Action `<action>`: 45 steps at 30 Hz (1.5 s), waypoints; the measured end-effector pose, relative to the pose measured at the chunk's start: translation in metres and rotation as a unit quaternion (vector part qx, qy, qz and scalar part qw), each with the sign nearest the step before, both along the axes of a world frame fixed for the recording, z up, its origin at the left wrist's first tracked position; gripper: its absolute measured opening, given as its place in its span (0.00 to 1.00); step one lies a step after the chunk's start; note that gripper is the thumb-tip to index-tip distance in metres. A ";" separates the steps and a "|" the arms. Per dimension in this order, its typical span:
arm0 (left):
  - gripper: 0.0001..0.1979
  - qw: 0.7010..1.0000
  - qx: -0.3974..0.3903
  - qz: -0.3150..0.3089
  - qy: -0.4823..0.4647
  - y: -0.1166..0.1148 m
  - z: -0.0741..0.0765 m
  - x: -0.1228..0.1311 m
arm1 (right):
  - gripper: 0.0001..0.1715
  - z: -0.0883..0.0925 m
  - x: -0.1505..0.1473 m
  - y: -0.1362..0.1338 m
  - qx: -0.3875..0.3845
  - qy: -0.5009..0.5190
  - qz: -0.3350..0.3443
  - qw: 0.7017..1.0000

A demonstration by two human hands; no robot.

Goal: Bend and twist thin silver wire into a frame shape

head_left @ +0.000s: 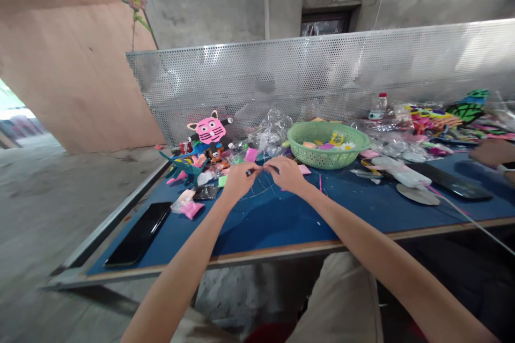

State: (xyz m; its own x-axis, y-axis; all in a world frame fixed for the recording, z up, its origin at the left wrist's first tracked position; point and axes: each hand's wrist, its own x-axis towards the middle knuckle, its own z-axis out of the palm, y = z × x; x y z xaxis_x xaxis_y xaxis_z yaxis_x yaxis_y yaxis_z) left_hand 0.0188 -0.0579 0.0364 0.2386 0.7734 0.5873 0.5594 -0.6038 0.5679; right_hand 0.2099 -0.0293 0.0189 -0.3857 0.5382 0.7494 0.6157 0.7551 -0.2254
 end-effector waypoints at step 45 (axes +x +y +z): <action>0.09 0.993 -0.030 -0.020 0.113 -0.003 0.009 0.003 | 0.12 0.000 0.006 0.002 0.065 -0.028 0.012 0.997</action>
State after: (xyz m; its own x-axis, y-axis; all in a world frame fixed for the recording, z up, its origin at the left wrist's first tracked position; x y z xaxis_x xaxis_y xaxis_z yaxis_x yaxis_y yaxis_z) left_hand 0.0213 -0.0611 0.0453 0.3893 0.7930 0.4686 0.6532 -0.5963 0.4665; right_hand 0.2163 -0.0272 0.0193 -0.4405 0.4280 0.7892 0.6065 0.7900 -0.0899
